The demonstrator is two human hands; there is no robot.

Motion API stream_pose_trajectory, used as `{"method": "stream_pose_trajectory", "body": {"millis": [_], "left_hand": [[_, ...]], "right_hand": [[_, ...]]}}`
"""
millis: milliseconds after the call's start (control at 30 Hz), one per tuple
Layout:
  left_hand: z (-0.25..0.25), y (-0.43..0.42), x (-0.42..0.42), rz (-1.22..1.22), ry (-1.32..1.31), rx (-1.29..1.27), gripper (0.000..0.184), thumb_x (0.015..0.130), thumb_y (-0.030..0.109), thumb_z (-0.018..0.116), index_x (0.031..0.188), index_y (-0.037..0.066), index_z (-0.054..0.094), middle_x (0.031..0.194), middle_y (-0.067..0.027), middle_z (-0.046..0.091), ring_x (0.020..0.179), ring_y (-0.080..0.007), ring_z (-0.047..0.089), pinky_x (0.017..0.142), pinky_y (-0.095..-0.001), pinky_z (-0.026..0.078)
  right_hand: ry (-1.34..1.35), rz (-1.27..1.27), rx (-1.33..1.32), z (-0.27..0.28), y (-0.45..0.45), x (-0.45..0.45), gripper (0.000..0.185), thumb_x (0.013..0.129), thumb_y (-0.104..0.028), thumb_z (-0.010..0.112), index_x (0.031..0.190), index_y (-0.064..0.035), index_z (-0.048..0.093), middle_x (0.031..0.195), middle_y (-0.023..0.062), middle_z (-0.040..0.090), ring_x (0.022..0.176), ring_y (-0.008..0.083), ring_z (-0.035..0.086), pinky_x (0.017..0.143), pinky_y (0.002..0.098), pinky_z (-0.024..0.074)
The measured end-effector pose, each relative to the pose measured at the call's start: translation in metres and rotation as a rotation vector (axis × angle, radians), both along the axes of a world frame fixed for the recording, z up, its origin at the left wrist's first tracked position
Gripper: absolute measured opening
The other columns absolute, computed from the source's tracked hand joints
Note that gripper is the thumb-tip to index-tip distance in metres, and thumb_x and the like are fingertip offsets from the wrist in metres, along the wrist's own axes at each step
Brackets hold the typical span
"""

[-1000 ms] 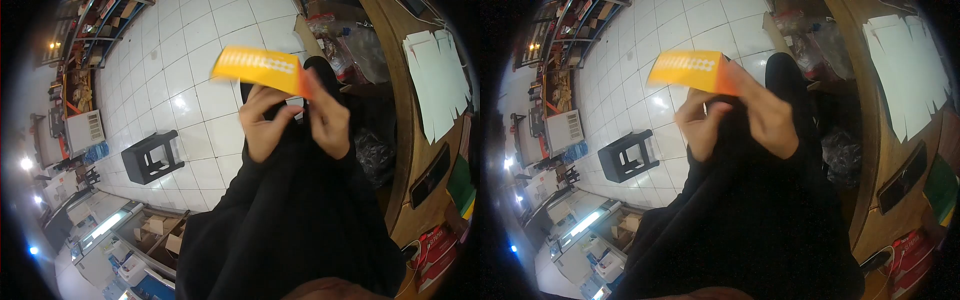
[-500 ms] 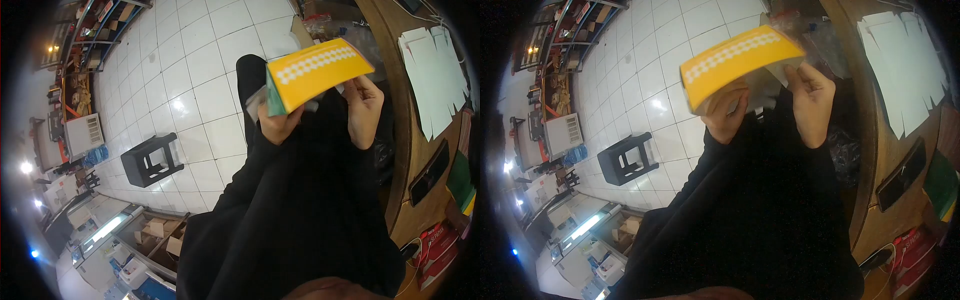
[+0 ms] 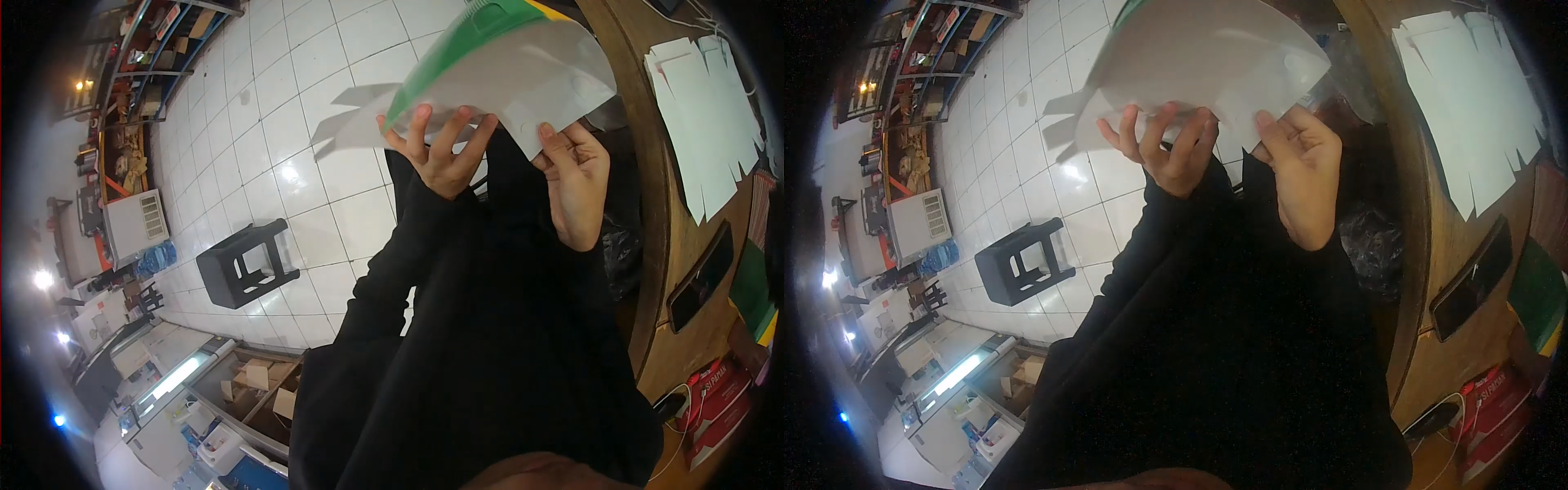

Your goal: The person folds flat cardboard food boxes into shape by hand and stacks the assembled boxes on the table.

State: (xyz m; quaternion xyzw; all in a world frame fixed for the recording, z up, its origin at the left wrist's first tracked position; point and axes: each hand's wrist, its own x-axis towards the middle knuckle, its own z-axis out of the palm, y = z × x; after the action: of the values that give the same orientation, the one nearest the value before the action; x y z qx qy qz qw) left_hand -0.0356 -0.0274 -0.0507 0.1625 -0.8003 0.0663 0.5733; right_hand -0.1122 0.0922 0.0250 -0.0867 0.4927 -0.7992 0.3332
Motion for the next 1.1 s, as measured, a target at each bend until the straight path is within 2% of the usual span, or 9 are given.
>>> {"method": "stream_pose_trajectory", "body": {"millis": [100,167,200,267,433,600,767,833,1100], "left_hand": [[0.009,-0.005,0.004,-0.091,0.028,-0.069,0.025,0.057,0.015,0.076,0.078,0.019,0.062,0.095,0.0038,0.054,0.108,-0.0209,0.045,0.094,-0.0583,0.021],[0.018,-0.005,0.018,-0.303,-0.190,0.140,0.014,0.063,0.006,0.072,0.072,0.011,0.062,0.075,0.0005,0.060,0.082,-0.0171,0.059,0.087,-0.0428,0.037],[0.024,0.003,0.020,-0.302,-0.191,0.139,0.014,0.063,0.006,0.072,0.072,0.011,0.062,0.075,0.0005,0.060,0.082,-0.0171,0.059,0.087,-0.0428,0.037],[0.036,0.020,0.024,-0.317,-0.080,0.997,0.008,0.068,0.000,0.067,0.070,0.005,0.061,0.065,-0.0043,0.061,0.064,-0.0134,0.060,0.071,-0.0263,0.043],[0.050,0.034,0.035,-0.612,0.173,1.631,0.007,0.075,-0.001,0.062,0.081,-0.004,0.059,0.074,-0.0074,0.063,0.067,-0.0120,0.057,0.066,-0.0217,0.043],[0.054,0.037,0.034,-0.589,0.271,1.544,0.016,0.075,-0.006,0.059,0.091,-0.005,0.057,0.083,-0.0100,0.062,0.071,-0.0146,0.058,0.069,-0.0250,0.045],[0.030,0.034,0.052,-0.338,0.055,1.211,0.026,0.075,0.006,0.061,0.099,-0.002,0.054,0.093,-0.0084,0.058,0.083,-0.0165,0.056,0.073,-0.0263,0.044],[0.038,0.033,0.052,-0.371,0.024,1.268,0.027,0.075,0.007,0.062,0.099,0.000,0.054,0.092,-0.0073,0.059,0.082,-0.0163,0.056,0.072,-0.0255,0.044],[0.048,0.029,0.046,-0.638,0.195,1.481,0.028,0.071,-0.007,0.061,0.098,-0.002,0.053,0.087,-0.0093,0.059,0.078,-0.0170,0.058,0.072,-0.0270,0.046]], "right_hand": [[0.045,-0.032,0.030,-0.010,0.004,-0.005,0.011,0.081,-0.003,0.055,0.086,0.0057,0.058,0.079,0.0063,0.061,0.070,0.0097,0.056,0.062,0.0215,0.0458],[0.190,-0.036,0.117,-0.007,0.005,-0.010,0.010,0.080,-0.003,0.056,0.086,0.0047,0.060,0.077,0.0060,0.061,0.069,0.0095,0.056,0.062,0.0219,0.0457],[0.336,-0.040,0.202,-0.005,0.004,-0.012,0.009,0.080,-0.002,0.057,0.085,0.0038,0.061,0.075,0.0057,0.062,0.068,0.0092,0.056,0.062,0.0222,0.0455],[0.555,-0.114,0.253,-0.001,-0.002,-0.008,0.009,0.077,0.000,0.058,0.084,0.0021,0.062,0.074,0.0065,0.062,0.066,0.0101,0.056,0.061,0.0226,0.0452],[1.086,-0.119,0.359,0.011,-0.003,-0.012,0.018,0.068,0.004,0.062,0.084,-0.0027,0.065,0.073,0.0098,0.062,0.063,0.0154,0.057,0.059,0.0234,0.0448],[1.087,0.084,0.195,0.010,-0.009,-0.005,0.020,0.065,0.004,0.065,0.084,-0.0013,0.065,0.073,0.0106,0.063,0.067,0.0182,0.060,0.060,0.0248,0.0459],[1.042,0.242,0.163,0.010,-0.007,-0.012,0.020,0.066,0.004,0.064,0.086,-0.0012,0.065,0.077,0.0102,0.063,0.071,0.0179,0.061,0.063,0.0244,0.0469],[0.836,0.304,0.184,0.008,-0.007,-0.012,0.016,0.068,0.004,0.063,0.084,-0.0005,0.064,0.077,0.0088,0.063,0.073,0.0163,0.061,0.064,0.0235,0.0465],[0.871,0.278,0.116,0.009,-0.010,-0.009,0.010,0.068,0.003,0.063,0.079,0.0012,0.063,0.075,0.0084,0.063,0.071,0.0166,0.062,0.064,0.0225,0.0457]]}}
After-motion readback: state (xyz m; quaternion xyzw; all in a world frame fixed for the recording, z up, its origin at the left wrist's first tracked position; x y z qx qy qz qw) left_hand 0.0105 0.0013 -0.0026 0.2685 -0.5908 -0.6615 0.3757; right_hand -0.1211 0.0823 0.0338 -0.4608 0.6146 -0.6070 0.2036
